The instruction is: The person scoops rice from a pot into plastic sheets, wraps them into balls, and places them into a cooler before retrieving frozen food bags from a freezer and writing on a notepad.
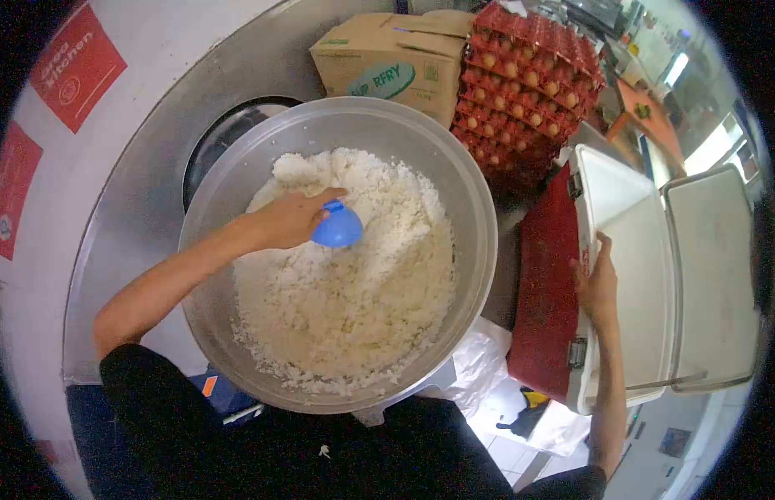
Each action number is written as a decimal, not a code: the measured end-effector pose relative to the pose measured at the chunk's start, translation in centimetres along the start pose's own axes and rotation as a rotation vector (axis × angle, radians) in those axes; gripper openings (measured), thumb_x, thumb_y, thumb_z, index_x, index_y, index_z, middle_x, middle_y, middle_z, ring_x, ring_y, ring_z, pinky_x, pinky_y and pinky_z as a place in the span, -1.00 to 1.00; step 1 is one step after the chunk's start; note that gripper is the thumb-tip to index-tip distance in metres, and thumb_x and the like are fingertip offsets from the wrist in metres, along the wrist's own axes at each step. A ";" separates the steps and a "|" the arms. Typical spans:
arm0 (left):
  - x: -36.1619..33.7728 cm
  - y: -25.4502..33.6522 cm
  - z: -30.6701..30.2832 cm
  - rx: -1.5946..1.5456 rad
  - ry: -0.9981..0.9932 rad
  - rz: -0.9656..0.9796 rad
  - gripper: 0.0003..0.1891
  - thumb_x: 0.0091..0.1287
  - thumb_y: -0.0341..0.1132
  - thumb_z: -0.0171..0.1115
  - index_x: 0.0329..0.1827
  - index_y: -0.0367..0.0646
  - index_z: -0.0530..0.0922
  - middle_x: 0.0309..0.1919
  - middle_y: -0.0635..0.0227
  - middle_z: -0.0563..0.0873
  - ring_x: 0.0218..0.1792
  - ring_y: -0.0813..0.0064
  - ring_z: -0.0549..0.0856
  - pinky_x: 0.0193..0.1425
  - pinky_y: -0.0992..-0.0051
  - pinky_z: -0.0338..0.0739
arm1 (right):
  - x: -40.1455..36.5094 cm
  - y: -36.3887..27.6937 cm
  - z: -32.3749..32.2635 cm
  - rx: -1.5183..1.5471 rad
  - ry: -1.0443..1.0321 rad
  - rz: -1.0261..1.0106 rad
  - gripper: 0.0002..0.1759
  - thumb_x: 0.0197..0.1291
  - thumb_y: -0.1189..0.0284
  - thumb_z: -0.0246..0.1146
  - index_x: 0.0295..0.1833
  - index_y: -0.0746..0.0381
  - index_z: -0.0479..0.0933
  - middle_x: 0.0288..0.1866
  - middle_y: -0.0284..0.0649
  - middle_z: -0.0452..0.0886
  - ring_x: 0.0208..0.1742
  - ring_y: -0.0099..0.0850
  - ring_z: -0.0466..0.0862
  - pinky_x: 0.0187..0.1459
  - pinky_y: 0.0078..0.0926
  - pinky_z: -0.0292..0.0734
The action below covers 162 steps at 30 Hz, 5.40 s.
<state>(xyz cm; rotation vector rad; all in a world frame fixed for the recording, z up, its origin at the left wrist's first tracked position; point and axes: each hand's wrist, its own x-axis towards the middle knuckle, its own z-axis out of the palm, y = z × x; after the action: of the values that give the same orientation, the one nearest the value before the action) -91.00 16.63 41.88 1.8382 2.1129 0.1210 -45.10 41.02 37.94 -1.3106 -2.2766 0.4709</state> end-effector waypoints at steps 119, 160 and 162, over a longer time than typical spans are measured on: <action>-4.6 7.4 4.5 0.057 -0.248 -0.298 -0.60 0.36 -0.18 0.23 0.19 -0.07 0.40 -0.39 -0.06 0.68 -0.28 -0.12 0.68 -0.22 0.00 0.52 | -0.5 2.9 1.5 -0.007 0.097 -0.094 -0.33 0.28 0.52 0.24 0.45 0.21 0.14 0.07 0.22 0.59 0.07 0.14 0.62 0.01 -0.12 0.55; -10.1 3.3 2.3 0.007 -0.333 -0.460 -0.64 0.31 -0.13 0.29 0.11 -0.02 0.54 -0.18 0.02 0.72 -0.16 -0.06 0.70 -0.02 0.08 0.57 | -0.7 0.6 0.3 0.040 0.013 0.032 -0.33 0.29 0.49 0.26 0.44 0.06 0.14 0.01 0.15 0.64 0.05 0.04 0.67 -0.02 -0.16 0.57; -8.3 2.9 3.7 -0.013 -0.296 -0.456 -0.62 0.29 -0.10 0.31 0.12 0.02 0.55 -0.16 0.06 0.73 -0.15 -0.05 0.71 0.01 0.09 0.58 | -0.7 0.6 0.3 0.041 0.014 0.039 -0.33 0.29 0.48 0.27 0.44 0.06 0.14 0.02 0.16 0.63 0.05 0.05 0.67 -0.02 -0.15 0.57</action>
<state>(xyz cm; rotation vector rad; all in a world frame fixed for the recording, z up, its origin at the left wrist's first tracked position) -86.23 8.42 40.84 1.2312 2.2369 -0.2317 -44.51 40.67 37.18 -1.3354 -2.2223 0.5176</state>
